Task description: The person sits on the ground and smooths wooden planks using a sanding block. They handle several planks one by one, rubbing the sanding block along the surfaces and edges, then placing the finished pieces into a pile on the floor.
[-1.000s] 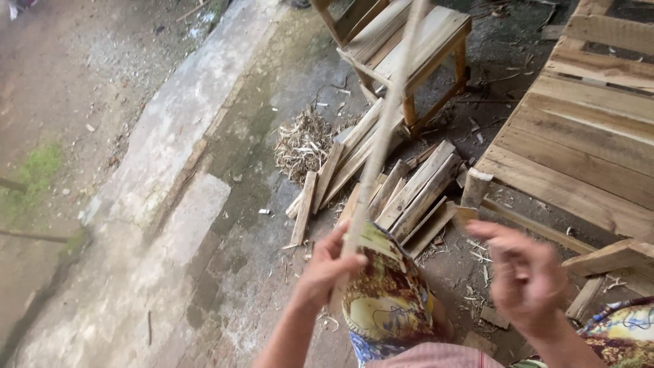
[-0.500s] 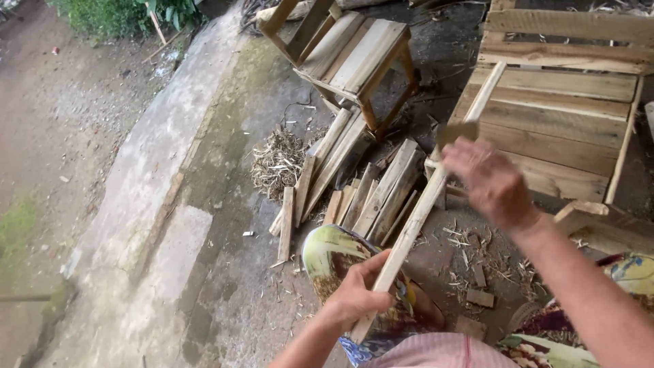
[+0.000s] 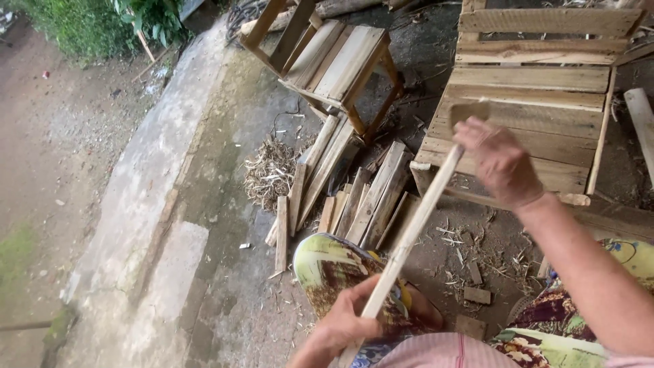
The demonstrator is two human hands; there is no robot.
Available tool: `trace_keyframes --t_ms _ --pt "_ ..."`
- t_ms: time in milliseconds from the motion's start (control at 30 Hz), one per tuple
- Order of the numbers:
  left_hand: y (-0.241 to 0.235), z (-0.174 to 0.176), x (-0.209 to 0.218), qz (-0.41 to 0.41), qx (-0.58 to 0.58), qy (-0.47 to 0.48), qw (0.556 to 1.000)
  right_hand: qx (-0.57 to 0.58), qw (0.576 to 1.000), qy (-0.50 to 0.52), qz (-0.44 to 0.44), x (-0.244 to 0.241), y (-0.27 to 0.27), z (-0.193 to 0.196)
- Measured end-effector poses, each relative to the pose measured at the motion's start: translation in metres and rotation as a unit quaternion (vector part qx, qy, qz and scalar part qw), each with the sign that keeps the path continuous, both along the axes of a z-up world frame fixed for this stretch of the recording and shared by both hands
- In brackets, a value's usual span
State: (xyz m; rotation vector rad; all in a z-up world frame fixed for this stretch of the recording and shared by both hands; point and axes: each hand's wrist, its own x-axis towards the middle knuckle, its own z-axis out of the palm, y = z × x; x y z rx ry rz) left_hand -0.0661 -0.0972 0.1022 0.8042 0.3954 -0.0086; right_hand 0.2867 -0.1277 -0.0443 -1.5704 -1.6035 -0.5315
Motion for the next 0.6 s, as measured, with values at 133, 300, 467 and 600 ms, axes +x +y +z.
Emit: trace_keyframes --t_ms 133,300,467,600 --pt "0.004 -0.035 -0.015 -0.012 0.141 0.307 0.941 -0.028 0.980 0.197 0.015 0.019 -0.010 -0.010" --pt "0.000 -0.049 -0.018 0.064 0.063 0.241 0.966 0.040 0.794 0.607 0.012 0.009 -0.031 -0.021" --pt "-0.004 -0.048 -0.007 0.072 0.064 0.293 0.951 0.050 0.688 0.720 0.071 0.005 -0.037 -0.003" --pt "-0.012 -0.058 -0.002 0.054 0.103 0.326 0.938 0.075 0.707 0.702 0.042 0.007 -0.035 -0.017"
